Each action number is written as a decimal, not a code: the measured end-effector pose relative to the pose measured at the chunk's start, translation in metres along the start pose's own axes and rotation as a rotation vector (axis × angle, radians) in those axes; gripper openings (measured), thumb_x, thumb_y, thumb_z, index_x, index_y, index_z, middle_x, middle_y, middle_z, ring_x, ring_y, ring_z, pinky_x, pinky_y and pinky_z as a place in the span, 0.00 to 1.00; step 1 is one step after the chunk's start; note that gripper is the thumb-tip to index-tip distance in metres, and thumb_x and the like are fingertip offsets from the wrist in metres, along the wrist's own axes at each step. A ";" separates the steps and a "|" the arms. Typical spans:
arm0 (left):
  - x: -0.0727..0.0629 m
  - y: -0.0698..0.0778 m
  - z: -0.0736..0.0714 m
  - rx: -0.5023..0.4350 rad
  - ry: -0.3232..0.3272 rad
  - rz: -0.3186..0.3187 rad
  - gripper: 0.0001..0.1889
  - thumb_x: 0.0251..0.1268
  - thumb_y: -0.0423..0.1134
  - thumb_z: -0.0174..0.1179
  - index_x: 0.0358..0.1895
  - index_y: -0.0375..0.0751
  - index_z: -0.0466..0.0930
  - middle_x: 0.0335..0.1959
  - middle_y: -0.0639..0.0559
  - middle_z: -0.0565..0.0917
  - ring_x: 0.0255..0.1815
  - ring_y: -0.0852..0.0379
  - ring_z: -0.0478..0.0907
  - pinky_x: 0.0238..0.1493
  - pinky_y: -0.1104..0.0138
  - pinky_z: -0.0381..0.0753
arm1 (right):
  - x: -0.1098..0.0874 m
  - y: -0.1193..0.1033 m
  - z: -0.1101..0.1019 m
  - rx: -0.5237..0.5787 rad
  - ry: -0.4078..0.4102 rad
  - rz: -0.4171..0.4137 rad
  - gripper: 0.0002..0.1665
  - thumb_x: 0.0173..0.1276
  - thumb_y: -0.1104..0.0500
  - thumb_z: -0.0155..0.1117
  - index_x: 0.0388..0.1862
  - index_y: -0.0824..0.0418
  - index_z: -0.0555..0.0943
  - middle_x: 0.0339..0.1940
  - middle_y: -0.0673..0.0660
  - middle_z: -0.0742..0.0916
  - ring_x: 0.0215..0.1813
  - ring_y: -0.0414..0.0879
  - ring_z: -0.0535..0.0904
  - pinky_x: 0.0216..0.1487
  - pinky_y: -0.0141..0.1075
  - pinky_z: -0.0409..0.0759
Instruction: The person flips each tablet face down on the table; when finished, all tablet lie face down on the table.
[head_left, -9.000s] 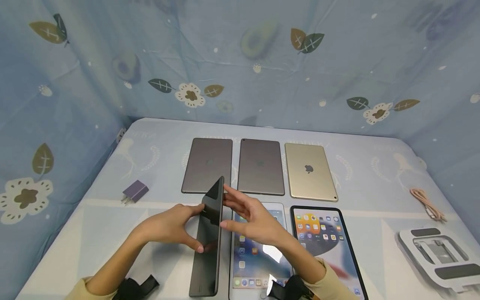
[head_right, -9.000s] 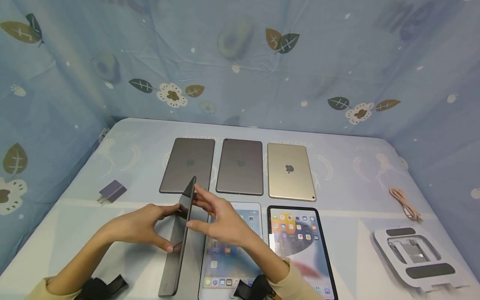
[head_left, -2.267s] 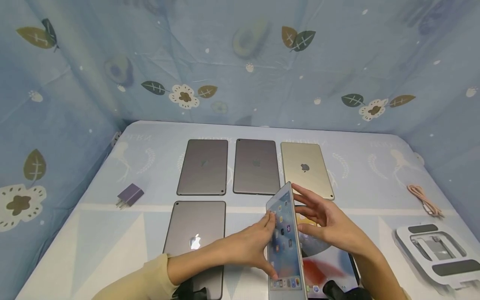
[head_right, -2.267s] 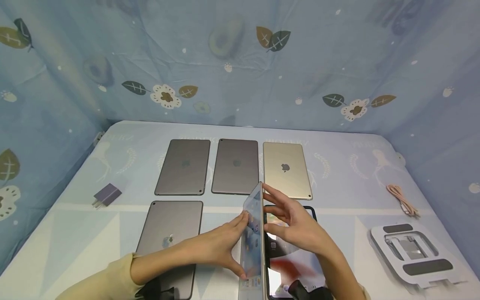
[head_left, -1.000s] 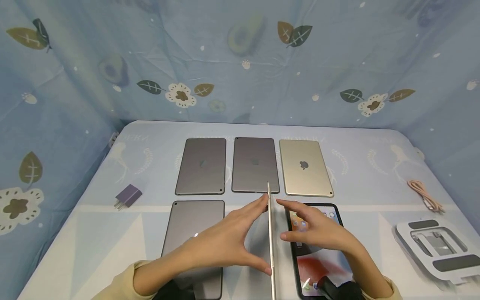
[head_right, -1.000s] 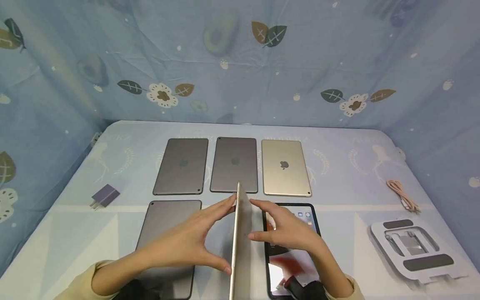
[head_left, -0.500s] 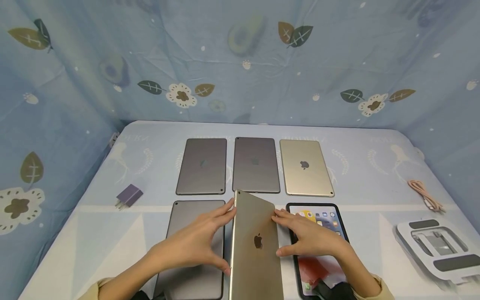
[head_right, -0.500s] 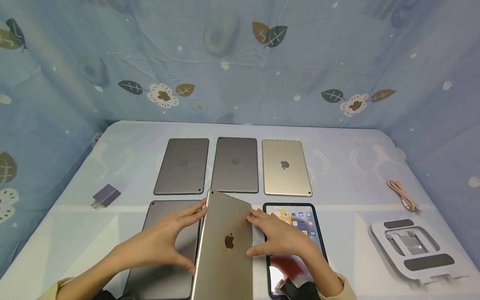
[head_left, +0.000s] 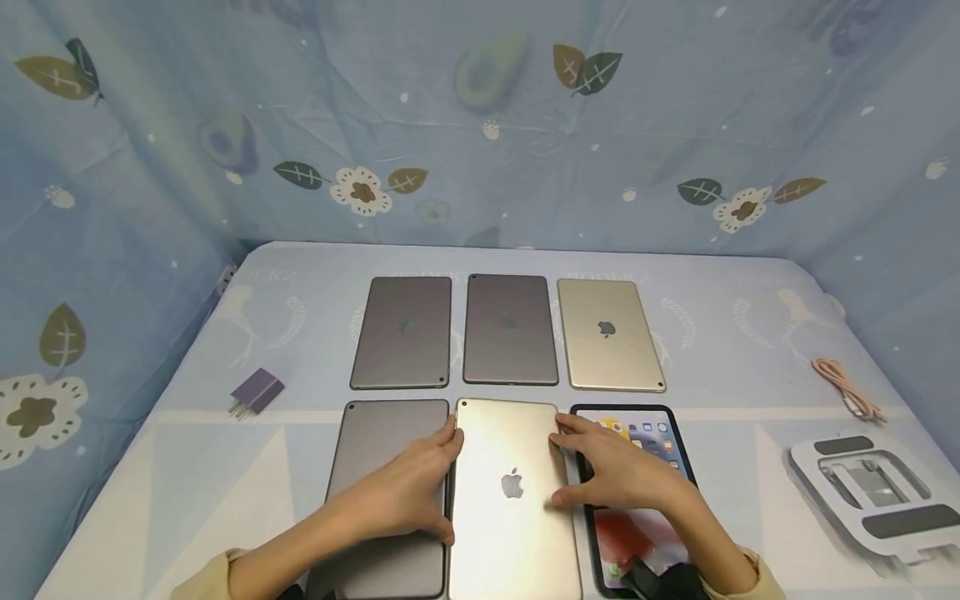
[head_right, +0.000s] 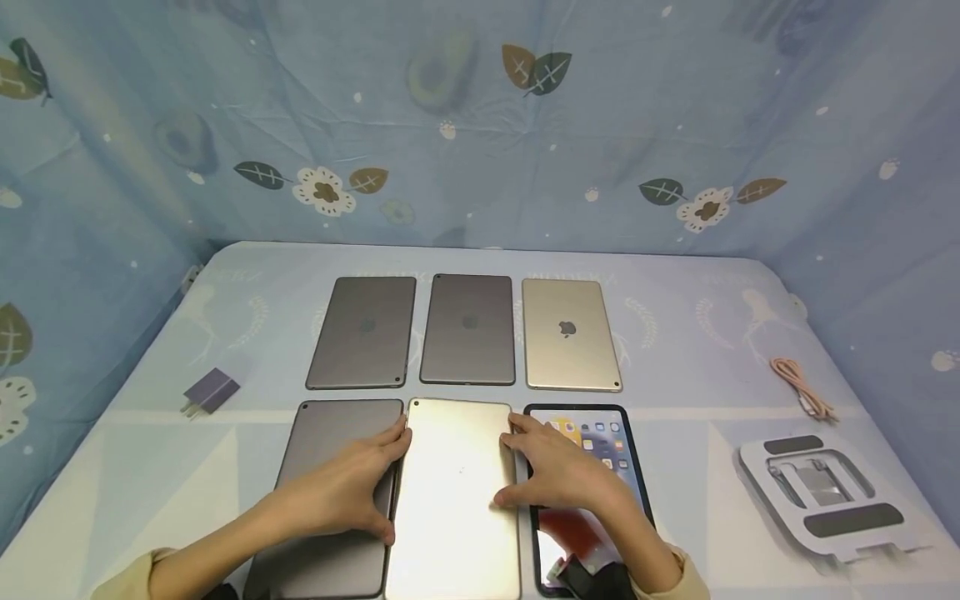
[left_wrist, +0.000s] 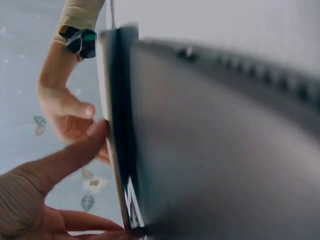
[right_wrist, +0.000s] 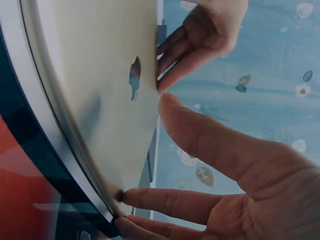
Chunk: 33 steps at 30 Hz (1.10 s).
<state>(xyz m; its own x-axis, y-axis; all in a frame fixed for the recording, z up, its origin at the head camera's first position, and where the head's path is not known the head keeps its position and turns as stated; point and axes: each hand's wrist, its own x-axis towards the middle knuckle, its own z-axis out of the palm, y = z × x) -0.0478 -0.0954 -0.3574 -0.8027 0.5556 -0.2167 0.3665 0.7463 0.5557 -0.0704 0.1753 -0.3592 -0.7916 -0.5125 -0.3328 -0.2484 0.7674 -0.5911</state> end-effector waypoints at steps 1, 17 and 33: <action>0.001 -0.001 0.001 0.006 -0.004 0.002 0.60 0.25 0.40 0.83 0.66 0.15 0.58 0.69 0.18 0.55 0.66 0.28 0.65 0.64 0.51 0.70 | 0.000 0.000 0.000 0.004 0.000 0.004 0.50 0.52 0.39 0.73 0.66 0.68 0.71 0.74 0.65 0.66 0.74 0.65 0.59 0.68 0.62 0.61; 0.006 0.009 0.012 0.188 -0.009 0.010 0.56 0.27 0.43 0.82 0.65 0.19 0.63 0.69 0.22 0.60 0.60 0.34 0.75 0.54 0.54 0.80 | 0.000 0.001 -0.003 0.007 0.003 -0.006 0.48 0.55 0.42 0.72 0.66 0.70 0.71 0.74 0.66 0.66 0.73 0.66 0.60 0.65 0.63 0.65; 0.058 0.073 0.025 0.495 0.003 0.242 0.53 0.52 0.61 0.67 0.69 0.22 0.57 0.70 0.31 0.65 0.71 0.43 0.66 0.69 0.63 0.69 | -0.017 0.054 -0.019 -0.148 0.286 0.061 0.48 0.50 0.45 0.76 0.63 0.71 0.73 0.67 0.71 0.72 0.63 0.73 0.69 0.58 0.66 0.70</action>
<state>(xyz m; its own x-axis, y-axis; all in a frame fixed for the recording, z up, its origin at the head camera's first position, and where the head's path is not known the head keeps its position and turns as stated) -0.0554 0.0005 -0.3495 -0.6691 0.7322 -0.1271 0.7176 0.6810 0.1458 -0.0804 0.2324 -0.3714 -0.9269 -0.3513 -0.1323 -0.2576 0.8516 -0.4564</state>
